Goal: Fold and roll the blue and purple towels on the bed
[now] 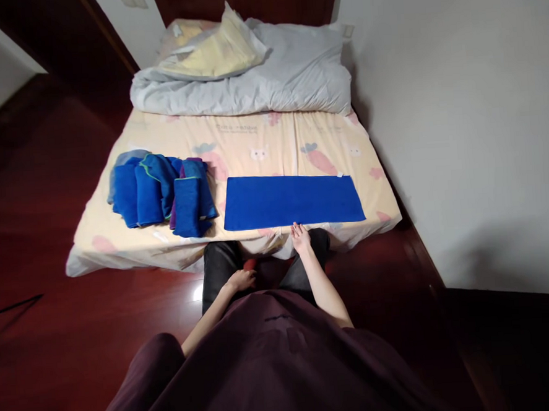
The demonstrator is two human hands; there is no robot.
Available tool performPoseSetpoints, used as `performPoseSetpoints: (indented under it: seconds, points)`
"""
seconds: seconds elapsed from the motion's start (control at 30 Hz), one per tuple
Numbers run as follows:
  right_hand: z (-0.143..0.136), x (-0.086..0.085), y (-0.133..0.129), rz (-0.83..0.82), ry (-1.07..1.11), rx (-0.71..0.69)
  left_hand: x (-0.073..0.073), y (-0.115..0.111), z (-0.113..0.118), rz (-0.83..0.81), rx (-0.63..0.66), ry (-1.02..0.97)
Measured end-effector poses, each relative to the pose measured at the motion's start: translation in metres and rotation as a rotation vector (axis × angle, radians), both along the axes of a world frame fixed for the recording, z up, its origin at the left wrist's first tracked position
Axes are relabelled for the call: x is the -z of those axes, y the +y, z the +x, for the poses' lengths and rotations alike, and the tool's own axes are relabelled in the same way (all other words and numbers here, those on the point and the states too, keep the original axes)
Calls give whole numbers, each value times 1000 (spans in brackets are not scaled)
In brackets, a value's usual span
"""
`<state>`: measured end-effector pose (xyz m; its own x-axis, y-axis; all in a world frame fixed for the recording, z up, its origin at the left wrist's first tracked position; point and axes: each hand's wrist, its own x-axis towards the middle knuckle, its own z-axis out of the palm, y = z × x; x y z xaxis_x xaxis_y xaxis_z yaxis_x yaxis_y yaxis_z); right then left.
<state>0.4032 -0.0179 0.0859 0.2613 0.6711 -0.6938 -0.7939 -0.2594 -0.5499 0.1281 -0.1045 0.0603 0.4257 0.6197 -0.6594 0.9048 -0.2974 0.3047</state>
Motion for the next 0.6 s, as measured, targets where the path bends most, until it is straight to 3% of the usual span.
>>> performPoseSetpoints:
  seconds: [0.17,0.3,0.43,0.6]
  points:
    - [-7,6,9,-6,-35,87,-11,7,4,-8,-14,-41]
    - [-10,7,14,-4,-73,150,-22,43,18,-8,-15,-215]
    - [-9,8,18,-17,-79,141,-45,120,57,59,-1,-362]
    - [-4,16,24,-21,-134,22,-73,240,141,243,123,-379]
